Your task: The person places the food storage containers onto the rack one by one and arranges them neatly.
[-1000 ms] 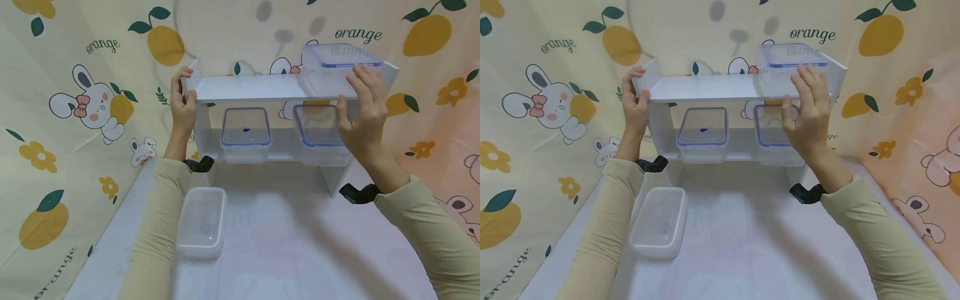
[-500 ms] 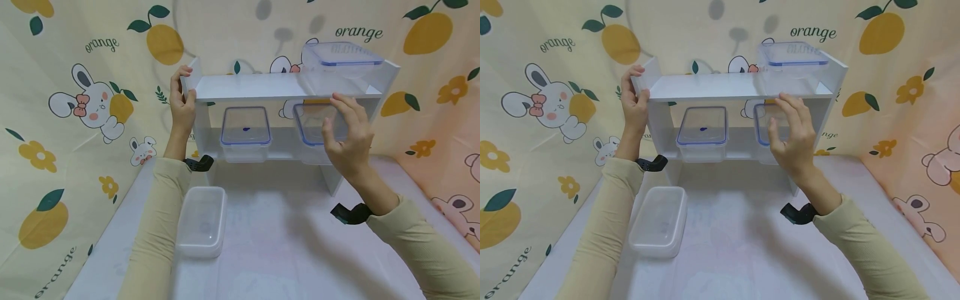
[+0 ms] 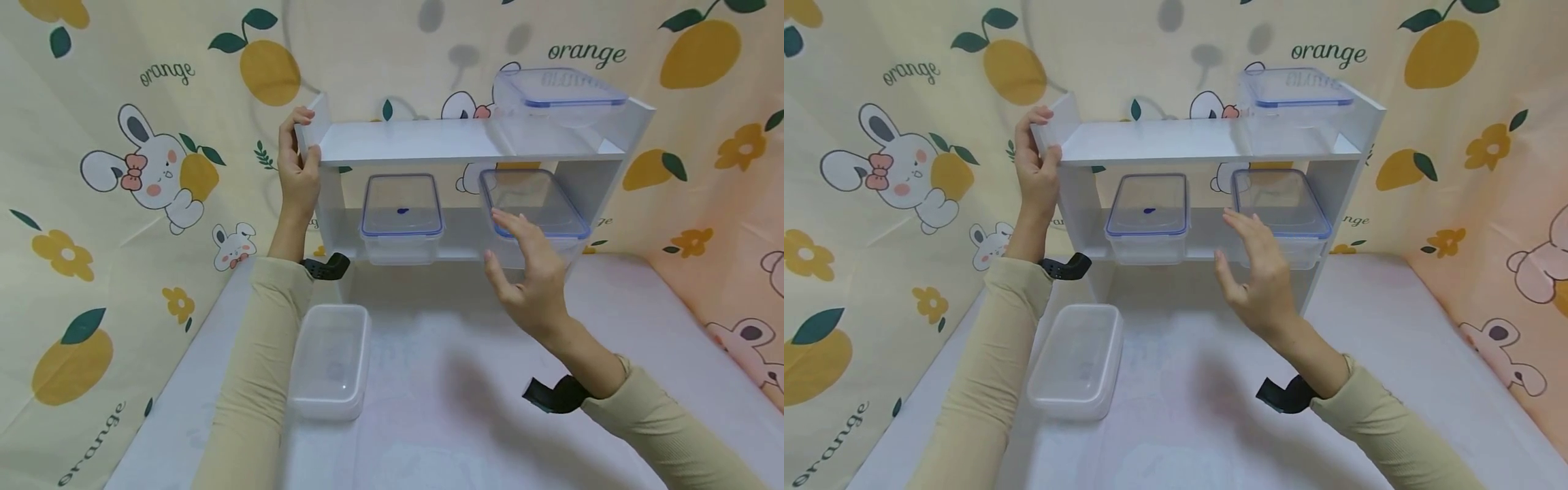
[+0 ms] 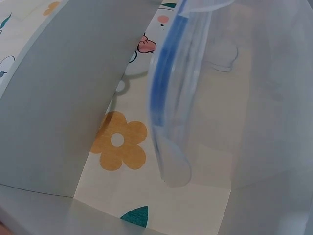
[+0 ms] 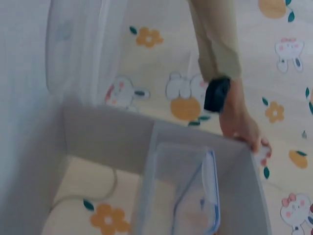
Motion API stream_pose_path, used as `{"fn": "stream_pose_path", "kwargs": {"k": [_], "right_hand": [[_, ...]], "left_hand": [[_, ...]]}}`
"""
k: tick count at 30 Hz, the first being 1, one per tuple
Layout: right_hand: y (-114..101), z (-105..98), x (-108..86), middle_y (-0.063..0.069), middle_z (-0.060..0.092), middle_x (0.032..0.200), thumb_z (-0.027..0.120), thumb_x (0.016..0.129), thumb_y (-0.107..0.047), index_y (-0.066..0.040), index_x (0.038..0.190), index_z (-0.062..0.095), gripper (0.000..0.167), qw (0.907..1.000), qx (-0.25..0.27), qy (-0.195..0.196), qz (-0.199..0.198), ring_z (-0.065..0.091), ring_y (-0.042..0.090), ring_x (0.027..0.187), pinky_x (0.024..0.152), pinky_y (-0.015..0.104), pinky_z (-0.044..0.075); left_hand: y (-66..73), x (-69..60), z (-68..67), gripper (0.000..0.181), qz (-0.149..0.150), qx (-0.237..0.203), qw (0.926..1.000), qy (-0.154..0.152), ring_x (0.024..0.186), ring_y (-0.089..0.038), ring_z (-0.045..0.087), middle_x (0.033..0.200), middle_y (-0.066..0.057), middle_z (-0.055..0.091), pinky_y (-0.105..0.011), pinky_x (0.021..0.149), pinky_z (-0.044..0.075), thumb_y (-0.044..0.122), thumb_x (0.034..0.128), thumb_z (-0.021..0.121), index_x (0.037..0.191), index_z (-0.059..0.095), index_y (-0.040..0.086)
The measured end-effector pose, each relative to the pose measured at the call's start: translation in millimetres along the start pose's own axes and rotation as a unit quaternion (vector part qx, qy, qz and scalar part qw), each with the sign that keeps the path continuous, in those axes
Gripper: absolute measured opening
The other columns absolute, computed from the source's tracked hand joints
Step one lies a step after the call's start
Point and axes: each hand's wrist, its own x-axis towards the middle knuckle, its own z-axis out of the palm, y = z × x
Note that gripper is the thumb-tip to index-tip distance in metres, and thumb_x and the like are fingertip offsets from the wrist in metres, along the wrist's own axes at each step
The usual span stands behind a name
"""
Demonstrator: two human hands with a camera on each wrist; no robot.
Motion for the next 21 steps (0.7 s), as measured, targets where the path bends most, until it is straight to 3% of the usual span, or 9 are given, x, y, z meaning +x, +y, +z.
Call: {"fn": "stream_pose_path", "kwargs": {"k": [8, 14, 21], "right_hand": [[-12.0, 5.4, -22.6, 0.023, 0.064, 0.122, 0.063, 0.077, 0.007, 0.005, 0.124, 0.057, 0.048, 0.9975, 0.018, -0.059, 0.035, 0.058, 0.034, 0.118, 0.11, 0.012, 0.035], [-16.0, 9.3, -38.5, 0.022, 0.065, 0.121, 0.064, 0.079, 0.007, 0.005, 0.123, 0.058, 0.045, 0.9927, 0.039, -0.083, 0.077, 0.058, 0.034, 0.115, 0.107, 0.008, 0.034], [-19.7, 17.3, -54.8, 0.022, 0.066, 0.121, 0.064, 0.08, 0.008, 0.005, 0.122, 0.059, 0.042, 0.9843, 0.073, -0.106, 0.12, 0.059, 0.033, 0.115, 0.105, 0.007, 0.037]], "left_hand": [[8.1, -2.1, 1.0, 0.035, -0.013, 0.0, 0.9999, -0.001, 0.141, -0.017, 0.034, 0.14, -0.019, 0.042, -0.037, 0.123, 0.025, -0.013, 0.0864, 0.037, 0.114, 0.045, 0.006], [1.1, -0.5, 0.8, 0.037, -0.008, -0.007, 0.9999, 0.0, 0.14, -0.014, 0.035, 0.138, -0.012, 0.045, -0.029, 0.12, 0.028, -0.012, 0.0861, 0.038, 0.115, 0.045, 0.011], [2.7, -0.6, 1.2, 0.038, -0.007, -0.01, 0.9999, 0.003, 0.141, -0.015, 0.035, 0.134, -0.005, 0.047, -0.033, 0.122, 0.026, -0.013, 0.0858, 0.037, 0.113, 0.045, 0.012]]}}
